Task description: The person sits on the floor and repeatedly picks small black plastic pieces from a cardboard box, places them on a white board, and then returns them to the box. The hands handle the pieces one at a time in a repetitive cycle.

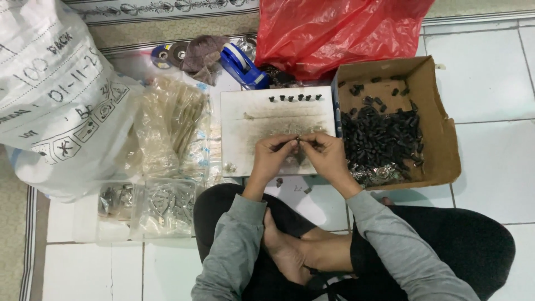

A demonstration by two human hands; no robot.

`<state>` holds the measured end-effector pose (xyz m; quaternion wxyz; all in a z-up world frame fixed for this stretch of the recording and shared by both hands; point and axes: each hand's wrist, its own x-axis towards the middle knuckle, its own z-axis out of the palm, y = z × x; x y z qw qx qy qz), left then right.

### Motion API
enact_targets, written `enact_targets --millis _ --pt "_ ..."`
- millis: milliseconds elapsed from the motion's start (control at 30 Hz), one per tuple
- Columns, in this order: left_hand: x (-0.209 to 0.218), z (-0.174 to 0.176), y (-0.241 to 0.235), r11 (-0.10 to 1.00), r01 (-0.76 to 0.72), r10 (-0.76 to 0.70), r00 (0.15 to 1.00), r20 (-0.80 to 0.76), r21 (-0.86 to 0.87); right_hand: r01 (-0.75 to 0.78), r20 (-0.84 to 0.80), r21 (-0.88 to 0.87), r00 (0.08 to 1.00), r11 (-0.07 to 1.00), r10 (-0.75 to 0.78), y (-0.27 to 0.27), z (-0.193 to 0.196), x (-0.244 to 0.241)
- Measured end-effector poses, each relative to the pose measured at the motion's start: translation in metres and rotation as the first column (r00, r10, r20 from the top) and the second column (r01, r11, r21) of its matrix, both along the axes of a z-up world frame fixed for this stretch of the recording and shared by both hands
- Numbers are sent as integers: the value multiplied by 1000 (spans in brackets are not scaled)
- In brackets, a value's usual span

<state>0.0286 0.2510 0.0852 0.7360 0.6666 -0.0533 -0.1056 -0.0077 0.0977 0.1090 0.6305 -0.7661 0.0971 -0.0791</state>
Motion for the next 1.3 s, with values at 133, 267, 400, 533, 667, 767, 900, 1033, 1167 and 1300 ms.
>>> enact_targets --millis 133,267,400,533,667,767,900,1033,1167,1300 --pt "3 12 0 1000 9 -9 1000 26 10 31 -23 65 999 997 -30 -5 -2 3" --pt "5 0 -1 1000 4 -5 999 32 14 17 -4 -31 1000 999 -17 -3 0 1" --pt "6 2 -1 1000 3 -3 1000 -1 13 -2 -19 -33 1000 999 1 -7 -5 5" --pt "10 4 -8 994 -72 73 997 12 -77 4 -11 103 1000 995 -2 -8 -9 14" --pt "10 2 -5 984 -140 143 990 19 -115 -38 30 43 999 998 37 -3 -11 29" --pt "16 17 4 973 -203 211 975 69 -112 -81 90 -89 992 993 89 6 2 50" --pt "25 23 22 873 -408 266 858 439 268 -144 177 -537 944 831 277 15 22 87" --pt "35 6 25 719 -485 234 843 484 497 -157 148 -773 898 615 416 22 3 131" --pt "35 23 25 624 -407 183 906 382 667 -110 127 -894 867 435 482 27 -22 162" --pt "39 0 15 581 -343 120 933 339 738 -71 102 -942 872 329 479 29 -33 170"
